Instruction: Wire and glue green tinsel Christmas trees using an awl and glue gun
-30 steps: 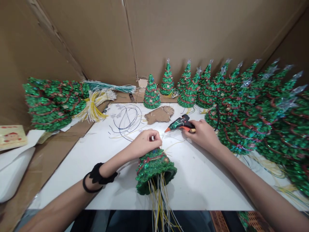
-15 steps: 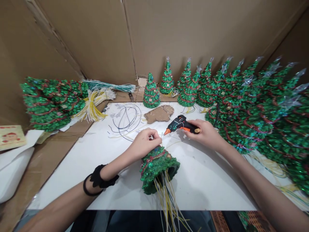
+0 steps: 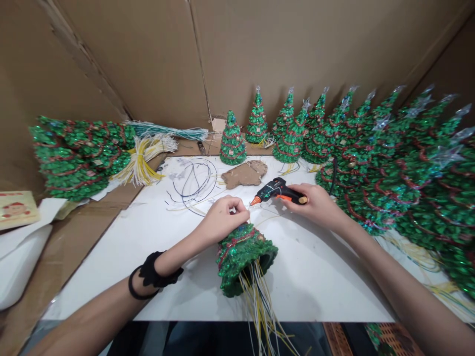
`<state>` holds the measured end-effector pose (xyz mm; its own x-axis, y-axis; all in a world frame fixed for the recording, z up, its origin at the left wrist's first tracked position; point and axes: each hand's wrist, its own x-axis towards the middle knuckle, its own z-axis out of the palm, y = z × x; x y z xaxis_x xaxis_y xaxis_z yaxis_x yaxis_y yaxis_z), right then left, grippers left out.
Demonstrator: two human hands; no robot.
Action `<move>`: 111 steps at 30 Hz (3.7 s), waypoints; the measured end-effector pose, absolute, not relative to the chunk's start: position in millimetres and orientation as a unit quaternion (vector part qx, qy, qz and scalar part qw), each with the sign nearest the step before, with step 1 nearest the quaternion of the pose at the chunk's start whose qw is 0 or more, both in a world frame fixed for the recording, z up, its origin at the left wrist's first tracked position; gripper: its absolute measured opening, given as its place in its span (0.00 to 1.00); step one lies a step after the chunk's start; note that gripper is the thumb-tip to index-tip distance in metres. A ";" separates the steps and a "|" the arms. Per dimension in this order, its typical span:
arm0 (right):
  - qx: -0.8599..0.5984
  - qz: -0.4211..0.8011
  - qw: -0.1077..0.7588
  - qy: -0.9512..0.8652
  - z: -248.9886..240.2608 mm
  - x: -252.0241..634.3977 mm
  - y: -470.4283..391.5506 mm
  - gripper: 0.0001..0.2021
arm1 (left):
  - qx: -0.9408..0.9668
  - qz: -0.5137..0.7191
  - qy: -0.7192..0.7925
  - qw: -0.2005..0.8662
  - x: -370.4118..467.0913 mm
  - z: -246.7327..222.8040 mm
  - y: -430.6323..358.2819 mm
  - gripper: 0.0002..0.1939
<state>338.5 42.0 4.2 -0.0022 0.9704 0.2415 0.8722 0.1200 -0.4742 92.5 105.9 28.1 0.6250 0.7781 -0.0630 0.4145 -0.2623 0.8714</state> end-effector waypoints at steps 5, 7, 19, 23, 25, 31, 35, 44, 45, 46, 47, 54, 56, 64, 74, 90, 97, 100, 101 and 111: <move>-0.660 0.096 0.255 -0.700 4.4 338.0 41.5 0.13 | 0.772 0.193 0.388 0.466 92.5 27.1 106.5 0.08; -0.664 0.092 0.252 -0.698 4.9 337.6 41.2 0.14 | 0.772 0.192 0.388 0.466 92.6 27.6 106.6 0.08; -0.675 0.103 0.233 -0.693 7.2 335.5 39.8 0.15 | 0.762 0.190 0.390 0.480 92.8 28.9 106.1 0.08; -0.690 0.089 0.210 -0.687 5.2 333.9 40.8 0.16 | 0.753 0.189 0.391 0.495 93.5 29.9 105.4 0.07; -0.707 0.063 0.192 -0.678 3.0 333.9 41.5 0.16 | 0.748 0.186 0.392 0.502 93.5 30.1 105.2 0.07; -0.758 -0.008 0.180 -0.626 -7.2 335.2 43.4 0.18 | 0.751 0.189 0.375 0.509 92.6 30.5 105.8 0.07; -0.753 -0.022 0.191 -0.629 -16.1 337.6 46.6 0.19 | 0.766 0.183 0.330 0.521 91.5 31.1 109.0 0.06; -0.675 -0.089 0.351 -0.643 -3.0 336.8 41.5 0.20 | 0.805 0.180 0.204 0.527 89.0 25.7 123.5 0.09; -0.648 -0.074 0.386 -0.653 2.7 330.3 39.1 0.18 | 0.804 0.178 0.191 0.534 88.6 24.5 126.2 0.10; -0.621 -0.039 0.410 -0.667 8.2 322.5 36.7 0.16 | 0.802 0.178 0.178 0.541 88.2 23.2 129.0 0.10; -0.599 0.009 0.428 -0.676 13.1 313.8 34.5 0.14 | 0.801 0.180 0.164 0.547 87.6 22.1 131.6 0.10; -0.547 0.434 0.371 -0.612 22.0 269.6 33.4 0.11 | 0.797 0.201 0.143 0.551 82.7 15.4 137.1 0.12; -0.545 0.465 0.372 -0.590 20.8 264.7 35.9 0.14 | 0.793 0.207 0.143 0.555 82.4 13.6 135.0 0.13; -0.533 0.526 0.366 -0.552 22.2 252.8 39.2 0.24 | 0.803 0.226 0.160 0.527 86.2 15.1 138.3 0.13; -0.506 0.565 0.408 -0.508 17.6 243.8 33.5 0.22 | 0.802 0.411 0.379 0.212 21.9 74.2 10.2 0.08; -0.492 0.533 0.515 -0.457 12.2 230.8 44.7 0.25 | 0.879 0.327 0.336 0.084 20.4 11.5 26.2 0.14; -0.500 0.510 0.520 -0.468 7.5 228.0 54.0 0.25 | 0.878 0.349 0.322 0.065 12.2 8.6 39.8 0.19; -0.500 0.508 0.517 -0.474 7.8 225.7 56.2 0.25 | 0.887 0.337 0.315 0.025 5.0 13.4 46.2 0.19; -0.499 0.508 0.517 -0.476 8.0 224.9 56.4 0.25 | 0.890 0.326 0.318 0.008 4.2 16.2 45.0 0.18; -0.503 0.504 0.527 -0.464 5.3 221.9 53.5 0.24 | 0.830 0.183 0.507 0.146 35.0 29.9 7.4 0.18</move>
